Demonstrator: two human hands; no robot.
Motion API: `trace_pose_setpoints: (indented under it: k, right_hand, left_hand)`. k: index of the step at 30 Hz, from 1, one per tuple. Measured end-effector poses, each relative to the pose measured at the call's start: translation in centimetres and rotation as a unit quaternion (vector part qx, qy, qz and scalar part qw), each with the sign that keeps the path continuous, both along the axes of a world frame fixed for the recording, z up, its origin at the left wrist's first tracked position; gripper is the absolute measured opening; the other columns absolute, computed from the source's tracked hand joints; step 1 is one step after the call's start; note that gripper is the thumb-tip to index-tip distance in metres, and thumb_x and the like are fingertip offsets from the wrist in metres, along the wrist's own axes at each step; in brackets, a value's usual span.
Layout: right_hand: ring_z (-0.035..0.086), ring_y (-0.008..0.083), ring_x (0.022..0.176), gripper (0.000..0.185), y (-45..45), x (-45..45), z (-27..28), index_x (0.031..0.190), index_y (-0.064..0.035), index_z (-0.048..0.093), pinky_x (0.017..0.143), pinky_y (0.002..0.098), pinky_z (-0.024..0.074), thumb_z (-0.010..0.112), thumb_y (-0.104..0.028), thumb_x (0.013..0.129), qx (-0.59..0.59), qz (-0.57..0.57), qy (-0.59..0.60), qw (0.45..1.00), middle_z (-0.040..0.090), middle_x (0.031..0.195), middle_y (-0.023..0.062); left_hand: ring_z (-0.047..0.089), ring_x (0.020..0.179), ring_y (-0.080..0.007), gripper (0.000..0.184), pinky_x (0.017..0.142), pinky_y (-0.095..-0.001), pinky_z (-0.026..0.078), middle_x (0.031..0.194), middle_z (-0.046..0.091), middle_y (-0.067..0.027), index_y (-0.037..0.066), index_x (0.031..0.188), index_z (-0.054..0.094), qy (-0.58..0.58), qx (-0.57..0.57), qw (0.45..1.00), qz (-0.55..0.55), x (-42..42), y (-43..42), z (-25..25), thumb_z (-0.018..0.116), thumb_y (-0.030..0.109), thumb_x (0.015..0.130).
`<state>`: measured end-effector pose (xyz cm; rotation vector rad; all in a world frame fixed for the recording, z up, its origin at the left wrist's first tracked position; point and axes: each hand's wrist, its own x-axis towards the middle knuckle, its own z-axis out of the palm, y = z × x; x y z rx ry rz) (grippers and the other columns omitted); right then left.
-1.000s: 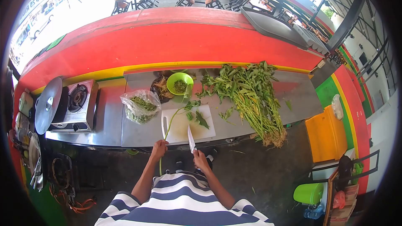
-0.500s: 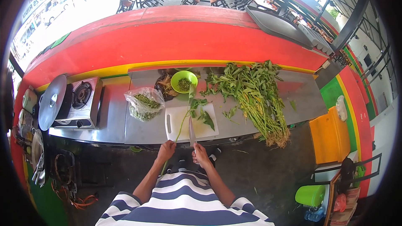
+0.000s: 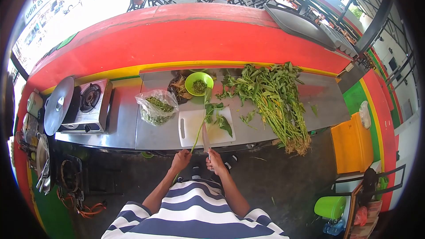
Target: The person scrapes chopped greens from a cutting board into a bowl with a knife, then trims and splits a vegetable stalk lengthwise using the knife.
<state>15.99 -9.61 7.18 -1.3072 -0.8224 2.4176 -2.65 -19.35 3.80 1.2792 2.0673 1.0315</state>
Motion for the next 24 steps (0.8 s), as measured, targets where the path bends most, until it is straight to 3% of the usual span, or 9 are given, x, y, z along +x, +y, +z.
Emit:
trace_pose_setpoints:
  k: [9, 11, 12, 14, 15, 17, 18, 24]
  right_hand:
    - [0.029, 0.0059, 0.042, 0.040, -0.4, -0.3, -0.4, 0.114, -0.0114, 0.056, 0.038, 0.0236, 0.0268, 0.045, -0.049, 0.104, 0.005, 0.020, -0.075, 0.997, 0.036, 0.061, -0.0029]
    - [0.039, 0.0105, 0.041, 0.038, -0.3, -0.7, -0.8, 0.110, -0.0074, 0.057, 0.037, 0.0278, 0.0334, 0.045, -0.043, 0.104, 0.137, 0.068, -0.203, 0.967, 0.044, 0.062, 0.0017]
    - [0.039, 0.0105, 0.041, 0.038, -0.6, -0.9, -1.0, 0.110, -0.0074, 0.057, 0.037, 0.0278, 0.0334, 0.045, -0.043, 0.104, 0.136, 0.068, -0.205, 0.967, 0.044, 0.062, 0.0017]
    - [0.049, 0.0161, 0.042, 0.036, -1.1, -1.2, -1.4, 0.106, -0.0038, 0.058, 0.038, 0.0332, 0.0403, 0.044, -0.037, 0.104, 0.305, 0.098, -0.306, 0.897, 0.053, 0.067, 0.0081]
    - [0.049, 0.0161, 0.042, 0.036, -1.2, -1.2, -1.5, 0.106, -0.0038, 0.058, 0.038, 0.0332, 0.0403, 0.044, -0.037, 0.104, 0.305, 0.100, -0.306, 0.896, 0.053, 0.067, 0.0081]
    - [0.057, 0.0195, 0.046, 0.037, -1.1, -1.4, -1.5, 0.102, -0.0020, 0.059, 0.040, 0.0365, 0.0445, 0.045, -0.037, 0.103, 0.301, 0.113, -0.326, 0.889, 0.059, 0.072, 0.0129]
    - [0.057, 0.0195, 0.046, 0.037, -1.0, -1.4, -1.5, 0.102, -0.0020, 0.059, 0.040, 0.0365, 0.0445, 0.045, -0.037, 0.103, 0.303, 0.116, -0.326, 0.888, 0.059, 0.072, 0.0129]
    - [0.038, 0.0113, 0.040, 0.035, -0.8, -0.4, -2.4, 0.108, -0.0064, 0.056, 0.036, 0.0297, 0.0329, 0.045, -0.039, 0.104, 0.215, 0.075, -0.211, 0.951, 0.044, 0.062, 0.0027]
  left_hand:
    - [0.069, 0.066, -0.0353, 0.019, 0.057, -0.0418, 0.051, 0.071, 0.067, -0.0189, 0.001, 0.090, 0.062, -0.090, -0.028, 0.995, -0.015, 0.2, -0.1, -0.3, 0.066, 0.019, 0.090]
    - [0.067, 0.059, -0.0258, 0.020, 0.054, -0.0377, 0.049, 0.067, 0.066, -0.0152, -0.002, 0.089, 0.061, -0.132, 0.002, 0.991, -0.020, 0.1, 0.0, 0.6, 0.063, 0.018, 0.093]
    - [0.067, 0.059, -0.0258, 0.020, 0.054, -0.0377, 0.049, 0.067, 0.066, -0.0152, -0.002, 0.089, 0.061, -0.134, 0.001, 0.991, -0.021, 0.0, 0.0, 1.1, 0.063, 0.018, 0.093]
    - [0.060, 0.054, -0.0143, 0.023, 0.049, -0.0313, 0.046, 0.064, 0.063, -0.0081, -0.003, 0.093, 0.062, -0.217, -0.026, 0.976, -0.013, -0.6, 0.4, 2.6, 0.060, 0.019, 0.096]
    - [0.060, 0.054, -0.0143, 0.023, 0.049, -0.0313, 0.046, 0.064, 0.063, -0.0081, -0.003, 0.093, 0.062, -0.218, -0.026, 0.975, -0.011, -0.9, 0.5, 3.5, 0.060, 0.019, 0.096]
    - [0.051, 0.052, -0.0078, 0.024, 0.045, -0.0258, 0.042, 0.065, 0.058, -0.0018, -0.001, 0.099, 0.063, -0.344, -0.091, 0.934, -0.005, -1.4, 0.5, 5.2, 0.056, 0.022, 0.100]
    - [0.047, 0.051, -0.0061, 0.024, 0.044, -0.0232, 0.038, 0.067, 0.054, 0.0011, 0.004, 0.102, 0.064, -0.397, -0.083, 0.914, -0.013, -1.5, 0.3, 5.7, 0.054, 0.025, 0.102]
    - [0.044, 0.050, -0.0058, 0.032, 0.043, -0.0225, 0.037, 0.067, 0.054, 0.0007, 0.001, 0.109, 0.063, -0.410, -0.124, 0.904, 0.005, -2.8, -0.1, 3.9, 0.049, 0.029, 0.104]
